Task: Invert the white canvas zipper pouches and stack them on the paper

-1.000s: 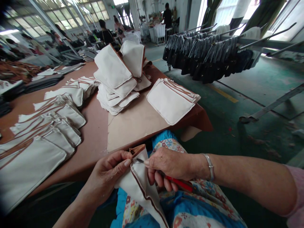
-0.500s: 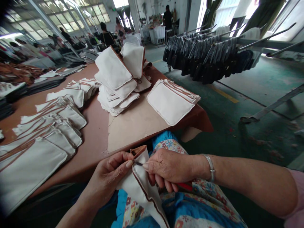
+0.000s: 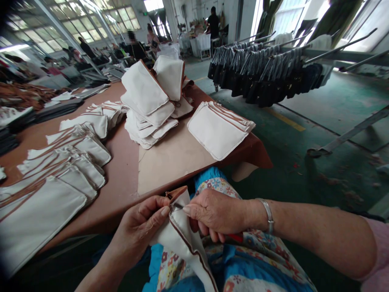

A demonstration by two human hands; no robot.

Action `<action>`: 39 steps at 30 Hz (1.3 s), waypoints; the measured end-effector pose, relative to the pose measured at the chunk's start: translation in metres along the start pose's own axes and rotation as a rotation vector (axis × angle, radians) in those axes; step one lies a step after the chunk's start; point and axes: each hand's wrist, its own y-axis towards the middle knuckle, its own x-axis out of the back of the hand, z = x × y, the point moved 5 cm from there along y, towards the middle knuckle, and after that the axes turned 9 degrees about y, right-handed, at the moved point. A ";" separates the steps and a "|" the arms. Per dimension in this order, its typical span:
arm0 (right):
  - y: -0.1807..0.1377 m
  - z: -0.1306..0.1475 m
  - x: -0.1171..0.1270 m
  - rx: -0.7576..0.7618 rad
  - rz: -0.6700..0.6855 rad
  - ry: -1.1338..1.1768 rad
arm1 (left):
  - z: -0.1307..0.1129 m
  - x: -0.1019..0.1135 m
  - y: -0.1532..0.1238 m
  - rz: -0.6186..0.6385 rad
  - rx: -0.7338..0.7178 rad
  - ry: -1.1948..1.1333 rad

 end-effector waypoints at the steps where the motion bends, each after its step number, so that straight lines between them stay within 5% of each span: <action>1: 0.001 -0.001 0.000 -0.002 0.003 -0.006 | -0.001 -0.001 -0.001 0.013 -0.006 0.045; 8: 0.006 -0.014 -0.002 -0.102 0.085 0.249 | -0.019 -0.006 -0.005 -0.008 -0.133 0.487; 15: 0.008 -0.022 -0.008 -0.050 0.023 0.496 | -0.036 -0.007 -0.005 0.130 -0.216 0.559; 20: 0.007 -0.025 -0.011 -0.020 0.067 0.526 | -0.047 -0.002 -0.007 0.072 -0.305 0.685; 24: 0.013 -0.015 -0.002 0.055 0.090 0.068 | -0.046 -0.001 -0.006 0.030 -0.323 0.686; 31: 0.012 0.025 0.007 0.670 0.075 -0.860 | -0.035 0.002 -0.003 0.033 -0.195 0.596; 33: 0.013 0.021 0.011 0.526 0.108 -0.664 | -0.036 0.001 -0.004 0.033 -0.228 0.619; 36: 0.016 -0.002 0.007 0.143 0.167 -0.065 | -0.041 -0.001 -0.006 0.007 -0.327 0.681; 39: 0.018 -0.022 -0.005 0.030 0.167 0.433 | -0.044 -0.002 -0.007 0.004 -0.382 0.727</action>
